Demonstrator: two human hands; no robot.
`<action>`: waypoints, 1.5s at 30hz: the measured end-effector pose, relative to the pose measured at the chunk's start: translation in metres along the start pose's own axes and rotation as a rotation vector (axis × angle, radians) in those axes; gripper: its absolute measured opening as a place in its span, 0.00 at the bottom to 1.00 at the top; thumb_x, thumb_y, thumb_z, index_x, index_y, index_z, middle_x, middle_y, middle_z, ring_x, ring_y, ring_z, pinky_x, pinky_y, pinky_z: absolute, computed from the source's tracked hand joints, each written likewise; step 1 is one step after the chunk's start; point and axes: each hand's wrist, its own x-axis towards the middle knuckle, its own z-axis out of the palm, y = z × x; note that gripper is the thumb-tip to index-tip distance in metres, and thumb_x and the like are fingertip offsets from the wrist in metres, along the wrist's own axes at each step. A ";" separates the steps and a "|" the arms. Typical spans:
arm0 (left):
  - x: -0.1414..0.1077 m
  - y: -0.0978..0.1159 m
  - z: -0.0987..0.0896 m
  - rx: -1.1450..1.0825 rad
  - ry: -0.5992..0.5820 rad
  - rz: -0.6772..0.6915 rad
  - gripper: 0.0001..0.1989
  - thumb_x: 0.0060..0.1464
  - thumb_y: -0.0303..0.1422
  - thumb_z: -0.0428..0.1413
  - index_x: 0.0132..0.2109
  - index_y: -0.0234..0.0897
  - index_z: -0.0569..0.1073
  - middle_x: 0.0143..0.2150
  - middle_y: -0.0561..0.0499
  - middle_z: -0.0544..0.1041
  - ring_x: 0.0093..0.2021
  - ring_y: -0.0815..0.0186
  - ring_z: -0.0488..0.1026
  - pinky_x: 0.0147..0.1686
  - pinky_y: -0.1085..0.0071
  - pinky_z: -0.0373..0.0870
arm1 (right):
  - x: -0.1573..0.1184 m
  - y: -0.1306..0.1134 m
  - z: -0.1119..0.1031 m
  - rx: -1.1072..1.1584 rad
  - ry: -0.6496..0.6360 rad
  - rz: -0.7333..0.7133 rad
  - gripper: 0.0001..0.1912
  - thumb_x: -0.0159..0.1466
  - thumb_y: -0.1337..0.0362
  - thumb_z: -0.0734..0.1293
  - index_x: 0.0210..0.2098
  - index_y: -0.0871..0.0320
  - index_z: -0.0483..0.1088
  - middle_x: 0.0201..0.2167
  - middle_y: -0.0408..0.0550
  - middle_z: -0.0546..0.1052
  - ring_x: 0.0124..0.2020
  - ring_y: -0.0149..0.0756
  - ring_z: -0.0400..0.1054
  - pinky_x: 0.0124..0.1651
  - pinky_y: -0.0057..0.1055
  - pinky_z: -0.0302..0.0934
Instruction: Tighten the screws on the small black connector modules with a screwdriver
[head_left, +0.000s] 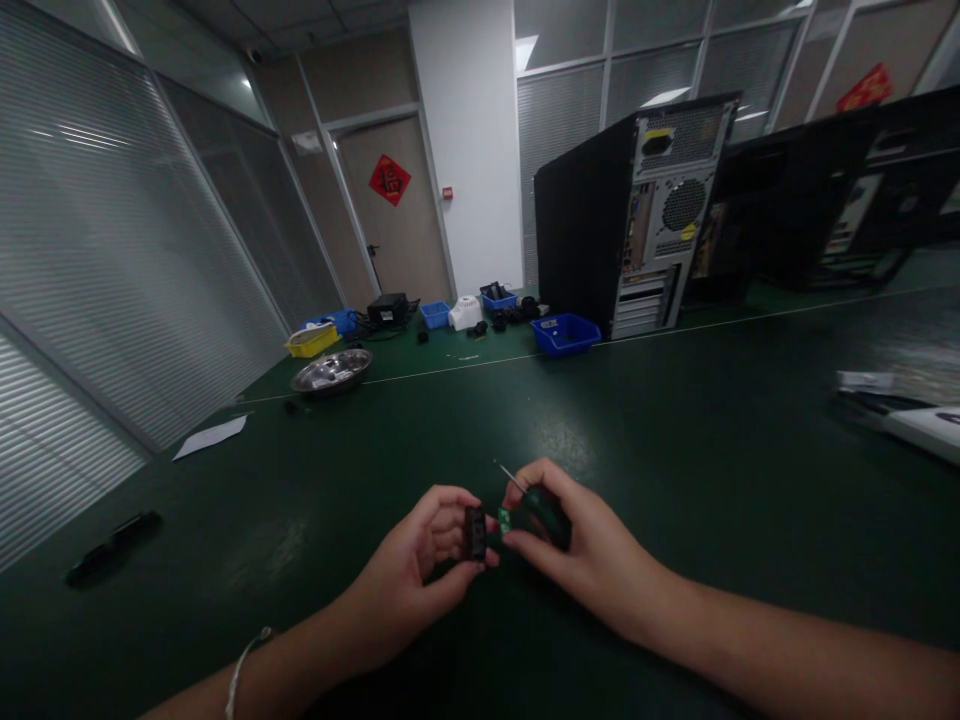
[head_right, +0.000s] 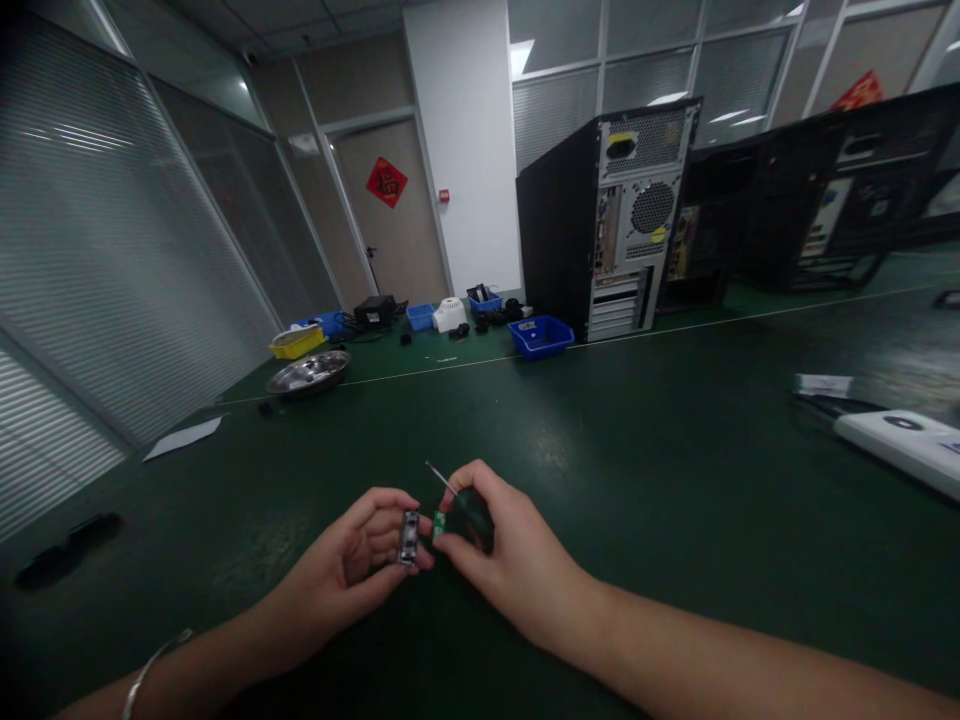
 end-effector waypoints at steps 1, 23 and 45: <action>0.000 -0.001 0.000 0.000 0.000 -0.005 0.18 0.58 0.23 0.55 0.53 0.37 0.60 0.48 0.43 0.72 0.48 0.59 0.73 0.51 0.57 0.67 | 0.000 -0.001 0.000 0.027 0.024 -0.006 0.11 0.60 0.71 0.67 0.40 0.55 0.63 0.37 0.44 0.72 0.40 0.36 0.68 0.44 0.32 0.63; 0.001 0.004 0.012 0.381 -0.002 0.086 0.18 0.52 0.23 0.56 0.49 0.38 0.62 0.39 0.46 0.78 0.37 0.63 0.74 0.38 0.67 0.71 | -0.007 -0.012 0.003 0.015 -0.127 -0.108 0.12 0.58 0.75 0.66 0.40 0.57 0.65 0.38 0.47 0.72 0.39 0.37 0.68 0.42 0.33 0.63; 0.001 0.010 0.014 0.258 0.017 0.057 0.12 0.60 0.31 0.53 0.51 0.38 0.65 0.40 0.48 0.75 0.42 0.61 0.72 0.44 0.66 0.67 | -0.010 -0.017 0.001 -0.229 -0.233 -0.258 0.14 0.60 0.77 0.64 0.42 0.54 0.64 0.43 0.45 0.70 0.41 0.34 0.67 0.42 0.28 0.62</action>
